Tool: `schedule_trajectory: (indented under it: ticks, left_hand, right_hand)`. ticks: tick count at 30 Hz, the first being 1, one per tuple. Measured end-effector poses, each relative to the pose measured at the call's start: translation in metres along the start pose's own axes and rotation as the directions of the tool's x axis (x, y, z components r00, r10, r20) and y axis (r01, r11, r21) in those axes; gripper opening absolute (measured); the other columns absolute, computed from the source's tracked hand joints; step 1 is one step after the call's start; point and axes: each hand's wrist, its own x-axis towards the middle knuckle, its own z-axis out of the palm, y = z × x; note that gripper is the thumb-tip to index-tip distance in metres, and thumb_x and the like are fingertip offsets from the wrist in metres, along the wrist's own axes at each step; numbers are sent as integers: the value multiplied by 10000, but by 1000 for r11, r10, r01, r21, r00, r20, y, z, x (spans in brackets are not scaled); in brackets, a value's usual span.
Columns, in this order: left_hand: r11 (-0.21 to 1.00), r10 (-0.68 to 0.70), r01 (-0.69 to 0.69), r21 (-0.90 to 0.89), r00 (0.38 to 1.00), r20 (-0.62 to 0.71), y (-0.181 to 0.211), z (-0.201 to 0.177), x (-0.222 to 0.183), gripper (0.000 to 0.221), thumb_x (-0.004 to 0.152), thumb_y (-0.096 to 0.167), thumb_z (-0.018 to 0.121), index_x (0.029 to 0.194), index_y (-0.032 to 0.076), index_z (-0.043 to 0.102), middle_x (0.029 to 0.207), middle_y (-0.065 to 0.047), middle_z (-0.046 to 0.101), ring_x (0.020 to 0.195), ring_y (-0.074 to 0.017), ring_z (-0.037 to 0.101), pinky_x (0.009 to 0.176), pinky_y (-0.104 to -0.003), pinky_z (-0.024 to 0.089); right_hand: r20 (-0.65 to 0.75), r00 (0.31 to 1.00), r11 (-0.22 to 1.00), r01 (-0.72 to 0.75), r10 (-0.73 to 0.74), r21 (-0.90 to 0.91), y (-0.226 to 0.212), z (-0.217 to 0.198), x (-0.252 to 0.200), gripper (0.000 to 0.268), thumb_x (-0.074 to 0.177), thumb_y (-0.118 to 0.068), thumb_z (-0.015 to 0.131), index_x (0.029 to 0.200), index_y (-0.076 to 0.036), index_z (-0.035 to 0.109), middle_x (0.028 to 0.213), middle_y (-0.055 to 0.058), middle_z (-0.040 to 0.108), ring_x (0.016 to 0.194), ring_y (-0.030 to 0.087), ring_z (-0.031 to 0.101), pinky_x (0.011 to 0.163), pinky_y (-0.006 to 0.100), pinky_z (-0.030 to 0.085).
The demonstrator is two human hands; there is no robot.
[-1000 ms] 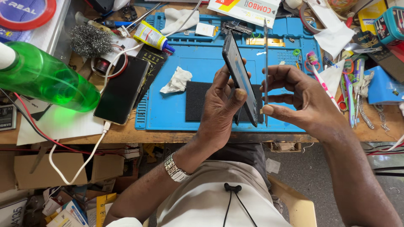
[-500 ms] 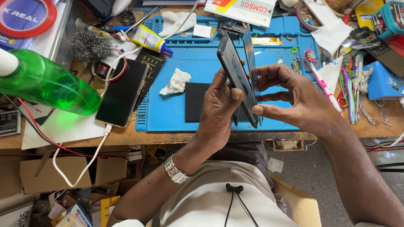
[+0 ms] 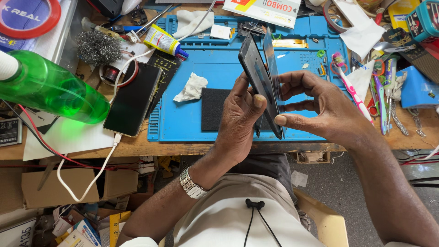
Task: The person applies adhesive from a tube to the frame of a mobile phone, wipes the edges with a cloth, and then aligns and installs internal electronic components.
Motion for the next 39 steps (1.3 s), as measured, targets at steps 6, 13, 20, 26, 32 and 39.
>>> schedule_trajectory:
  ticks: [6, 13, 20, 26, 32, 39]
  left_hand:
    - [1000, 14, -14, 3, 1000, 2, -3, -1, 1, 910, 923, 498, 825, 1604, 49, 420, 1112, -30, 622, 1141, -109, 551, 1061, -333, 476]
    - [999, 21, -21, 41, 1000, 13, -1, 1, 2, 928, 915, 518, 801, 1607, 61, 385, 1308, -105, 613, 1291, -157, 569, 1161, -388, 486]
    - [1000, 17, -17, 12, 1000, 18, -1, 1, 3, 991, 896, 509, 806, 1643, 66, 328, 1375, -115, 592, 1308, -166, 566, 1178, -416, 479]
    - [1000, 8, -8, -1, 1000, 12, -3, -4, 5, 987, 894, 496, 824, 1633, 54, 341, 1290, -105, 647, 1270, -175, 590, 1174, -440, 463]
    - [1000, 11, -11, -1, 1000, 9, -2, -6, 4, 966, 883, 505, 852, 1606, 47, 405, 1176, -104, 668, 1256, -164, 597, 1190, -463, 451]
    - [1000, -7, 7, 8, 1000, -4, 0, -7, 5, 953, 859, 498, 862, 1578, 61, 414, 1208, -75, 662, 1232, -150, 599, 1164, -442, 469]
  right_hand:
    - [12, 1000, 1000, 4, -4, 17, 0, -1, 1, 733, 714, -278, 853, 1362, -54, 594, 1222, 87, 680, 1149, 212, 678, 985, 385, 561]
    - [17, 1000, 998, -10, 9, 58, -3, 0, 0, 731, 714, -206, 846, 1367, -42, 562, 1236, 77, 667, 1158, 213, 676, 979, 383, 561]
    - [18, 1000, 997, 11, -12, 72, -5, 2, 2, 713, 724, -180, 849, 1360, -30, 562, 1233, 83, 658, 1163, 208, 671, 992, 376, 562]
    - [32, 998, 998, 57, -57, -14, -7, 2, 3, 711, 733, -211, 850, 1362, -26, 576, 1236, 85, 673, 1187, 198, 657, 1031, 373, 543]
    - [37, 997, 996, 74, -72, -49, -5, 1, 5, 742, 724, -254, 864, 1367, -23, 575, 1231, 97, 674, 1193, 203, 649, 1039, 379, 537]
    - [54, 992, 992, 114, -111, -61, 1, 1, 8, 750, 731, -270, 869, 1365, -7, 567, 1244, 112, 671, 1208, 218, 646, 1052, 395, 524]
